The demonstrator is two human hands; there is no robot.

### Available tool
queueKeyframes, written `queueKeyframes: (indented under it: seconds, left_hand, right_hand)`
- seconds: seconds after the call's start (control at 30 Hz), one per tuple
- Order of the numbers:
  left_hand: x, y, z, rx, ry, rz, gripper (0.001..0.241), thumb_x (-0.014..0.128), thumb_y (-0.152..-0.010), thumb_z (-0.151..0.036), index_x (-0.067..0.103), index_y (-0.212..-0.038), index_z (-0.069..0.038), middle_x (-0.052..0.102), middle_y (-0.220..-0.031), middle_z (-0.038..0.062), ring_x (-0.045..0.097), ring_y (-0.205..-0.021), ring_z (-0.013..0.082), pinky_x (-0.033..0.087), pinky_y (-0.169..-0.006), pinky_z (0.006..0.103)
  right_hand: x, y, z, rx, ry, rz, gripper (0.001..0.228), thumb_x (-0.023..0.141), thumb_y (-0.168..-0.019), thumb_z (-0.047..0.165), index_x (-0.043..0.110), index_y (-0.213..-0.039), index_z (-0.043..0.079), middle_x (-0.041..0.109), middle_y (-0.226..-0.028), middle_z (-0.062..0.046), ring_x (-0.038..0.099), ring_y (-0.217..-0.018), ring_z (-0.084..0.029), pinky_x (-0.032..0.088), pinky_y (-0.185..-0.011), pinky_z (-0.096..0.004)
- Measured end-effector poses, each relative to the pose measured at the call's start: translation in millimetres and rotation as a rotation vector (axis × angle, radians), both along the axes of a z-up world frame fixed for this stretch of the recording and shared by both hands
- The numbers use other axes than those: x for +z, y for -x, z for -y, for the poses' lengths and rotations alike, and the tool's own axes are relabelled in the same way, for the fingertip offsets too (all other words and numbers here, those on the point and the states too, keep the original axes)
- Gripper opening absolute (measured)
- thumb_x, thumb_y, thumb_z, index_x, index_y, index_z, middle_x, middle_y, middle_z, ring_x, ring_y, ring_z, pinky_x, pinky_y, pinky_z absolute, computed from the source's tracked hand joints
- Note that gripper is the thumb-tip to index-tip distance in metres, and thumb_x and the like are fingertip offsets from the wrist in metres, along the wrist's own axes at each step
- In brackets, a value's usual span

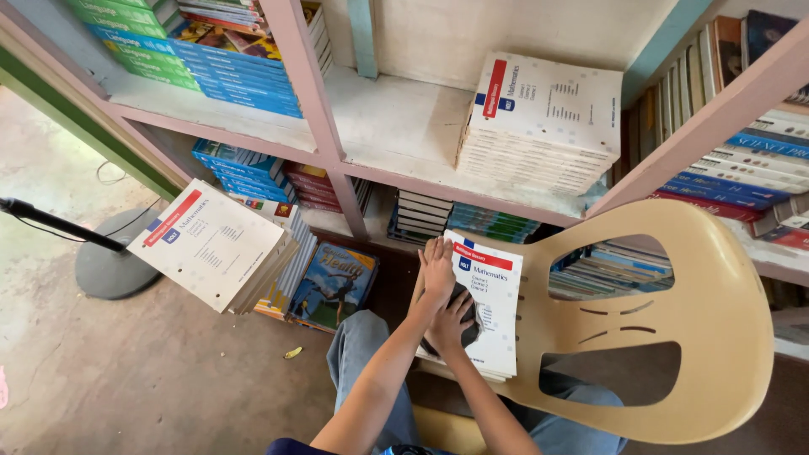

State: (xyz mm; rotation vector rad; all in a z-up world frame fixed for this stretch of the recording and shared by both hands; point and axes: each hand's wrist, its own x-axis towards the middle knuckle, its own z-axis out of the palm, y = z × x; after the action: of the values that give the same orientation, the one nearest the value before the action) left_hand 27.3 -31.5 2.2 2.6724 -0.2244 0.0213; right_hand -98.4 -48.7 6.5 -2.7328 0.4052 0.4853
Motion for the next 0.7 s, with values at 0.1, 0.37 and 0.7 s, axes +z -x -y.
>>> queueKeyframes:
  seconds: [0.1,0.37,0.7]
  left_hand:
    - [41,13,4,-0.012,0.125,0.009,0.069,0.058,-0.093,-0.008,0.037,-0.158,-0.017,0.039,-0.161,0.006,0.029,-0.153,0.0232,0.017,-0.121,0.0657]
    - [23,12,25,-0.165,0.808,-0.086,0.044,0.054,-0.101,-0.015,0.058,-0.145,-0.016,0.051,-0.153,0.012,0.048,-0.140,0.0331,0.040,-0.116,0.0529]
    - [99,56,-19,0.071,0.909,-0.524,0.061,0.035,-0.105,-0.060,0.037,-0.158,-0.029,0.035,-0.161,0.025,0.032,-0.148,0.0450,0.026,-0.127,0.0505]
  right_hand:
    - [27,3,6,-0.085,-0.149,0.051,0.100,0.070,-0.087,0.028,0.010,-0.162,0.001,0.008,-0.166,-0.030,0.006,-0.155,-0.050,0.040,-0.106,-0.070]
    - [24,10,87,-0.419,-0.597,0.372,0.064,0.065,-0.082,0.017,0.051,-0.143,0.006,0.069,-0.114,-0.031,0.067,-0.110,-0.052,0.053,-0.087,-0.062]
    - [129,41,148,-0.780,-1.339,0.464,0.039,0.070,-0.060,0.007,0.068,-0.100,0.009,0.055,-0.074,-0.010,0.060,-0.055,-0.025,0.048,-0.041,-0.032]
